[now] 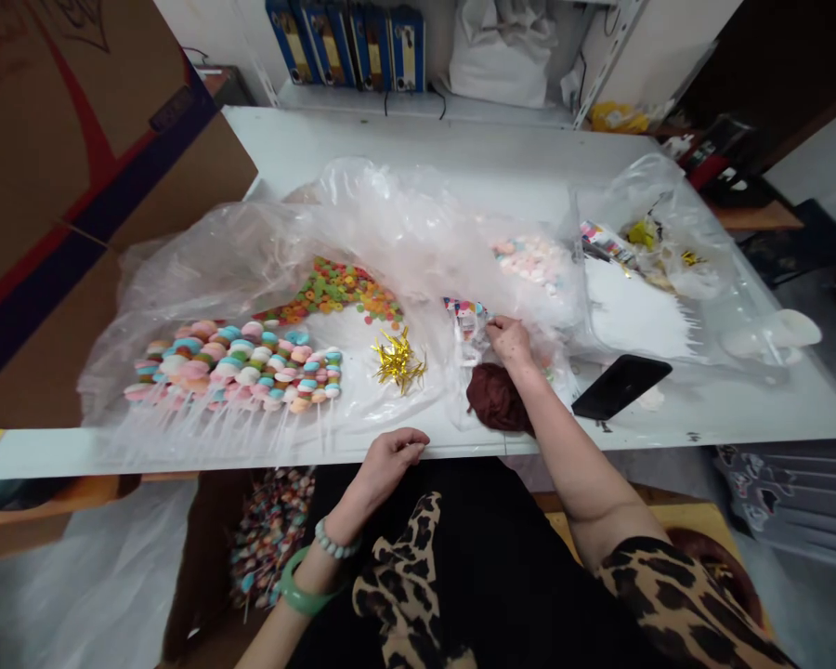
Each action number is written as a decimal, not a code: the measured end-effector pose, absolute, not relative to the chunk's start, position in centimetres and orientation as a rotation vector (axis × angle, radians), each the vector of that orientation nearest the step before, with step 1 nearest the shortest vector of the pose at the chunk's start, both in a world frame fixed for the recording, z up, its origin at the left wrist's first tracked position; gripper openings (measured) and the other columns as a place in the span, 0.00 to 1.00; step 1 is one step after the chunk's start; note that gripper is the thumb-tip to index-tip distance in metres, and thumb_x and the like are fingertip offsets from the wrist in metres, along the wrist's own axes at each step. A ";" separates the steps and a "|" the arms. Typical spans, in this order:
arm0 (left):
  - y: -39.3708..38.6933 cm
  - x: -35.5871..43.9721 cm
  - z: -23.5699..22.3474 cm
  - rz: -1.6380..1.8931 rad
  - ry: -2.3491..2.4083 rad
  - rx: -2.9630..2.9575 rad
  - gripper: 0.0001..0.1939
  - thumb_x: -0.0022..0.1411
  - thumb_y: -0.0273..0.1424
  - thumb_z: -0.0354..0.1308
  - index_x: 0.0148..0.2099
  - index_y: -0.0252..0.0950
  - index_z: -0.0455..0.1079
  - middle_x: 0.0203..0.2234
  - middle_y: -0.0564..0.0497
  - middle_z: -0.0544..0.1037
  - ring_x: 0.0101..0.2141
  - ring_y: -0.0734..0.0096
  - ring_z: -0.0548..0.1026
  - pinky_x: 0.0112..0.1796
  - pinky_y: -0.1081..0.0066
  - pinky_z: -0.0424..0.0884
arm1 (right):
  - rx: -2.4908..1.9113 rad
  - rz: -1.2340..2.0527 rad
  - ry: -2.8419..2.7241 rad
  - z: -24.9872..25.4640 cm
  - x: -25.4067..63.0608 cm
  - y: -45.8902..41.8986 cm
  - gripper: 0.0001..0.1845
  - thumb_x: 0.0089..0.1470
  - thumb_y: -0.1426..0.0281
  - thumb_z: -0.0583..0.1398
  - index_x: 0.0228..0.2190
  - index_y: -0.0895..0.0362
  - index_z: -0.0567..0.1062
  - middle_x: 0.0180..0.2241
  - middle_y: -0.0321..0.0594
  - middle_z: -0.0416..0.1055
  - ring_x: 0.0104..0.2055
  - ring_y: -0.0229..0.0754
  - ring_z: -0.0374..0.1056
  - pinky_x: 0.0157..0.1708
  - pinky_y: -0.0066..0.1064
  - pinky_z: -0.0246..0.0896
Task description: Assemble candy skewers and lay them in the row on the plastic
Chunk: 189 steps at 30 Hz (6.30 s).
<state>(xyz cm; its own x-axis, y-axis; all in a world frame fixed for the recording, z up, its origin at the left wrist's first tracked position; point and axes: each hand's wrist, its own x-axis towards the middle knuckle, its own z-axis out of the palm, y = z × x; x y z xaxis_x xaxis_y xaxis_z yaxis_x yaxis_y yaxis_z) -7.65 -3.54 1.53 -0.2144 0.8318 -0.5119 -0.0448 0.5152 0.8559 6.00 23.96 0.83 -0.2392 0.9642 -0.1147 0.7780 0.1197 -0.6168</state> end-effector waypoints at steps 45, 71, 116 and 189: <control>-13.8 -15.3 2.3 1.674 1.211 -0.157 0.19 0.50 0.39 0.70 0.35 0.35 0.64 0.24 0.48 0.80 0.27 0.59 0.81 0.24 0.72 0.74 | -1.502 1.470 -2.325 0.4 -9.8 4.6 0.06 0.46 0.72 0.56 0.20 0.55 0.71 0.20 0.38 0.72 0.24 0.41 0.69 0.28 0.31 0.60; -2.7 -9.7 3.9 1.766 1.477 -0.009 0.14 0.41 0.33 0.72 0.29 0.32 0.74 0.22 0.53 0.74 0.22 0.79 0.67 0.24 0.76 0.61 | -0.874 2.023 -1.557 4.0 -0.2 6.1 0.10 0.41 0.65 0.63 0.20 0.55 0.67 0.21 0.30 0.60 0.27 0.36 0.54 0.30 0.29 0.50; -3.8 -14.6 6.5 1.050 1.310 0.674 0.06 0.45 0.26 0.69 0.21 0.34 0.75 0.14 0.52 0.72 0.16 0.74 0.66 0.19 0.75 0.58 | -0.848 2.240 -1.715 4.8 -1.5 6.9 0.08 0.37 0.67 0.66 0.22 0.58 0.74 0.18 0.30 0.65 0.21 0.33 0.59 0.23 0.27 0.53; -1.8 -15.9 3.9 1.959 0.936 -0.512 0.07 0.60 0.34 0.64 0.36 0.36 0.72 0.27 0.51 0.80 0.30 0.73 0.78 0.39 0.69 0.76 | -0.811 1.181 -2.078 4.5 4.6 5.9 0.10 0.59 0.67 0.56 0.33 0.53 0.77 0.29 0.38 0.73 0.32 0.41 0.68 0.35 0.32 0.62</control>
<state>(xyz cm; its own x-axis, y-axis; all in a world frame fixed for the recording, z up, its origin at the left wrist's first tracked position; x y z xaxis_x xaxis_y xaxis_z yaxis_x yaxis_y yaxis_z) -15.91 -1.76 3.88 -0.5283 0.5382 -0.6567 -0.8490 -0.3293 0.4132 4.64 5.88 4.53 -0.6281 0.7510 0.2037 0.2094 0.4153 -0.8853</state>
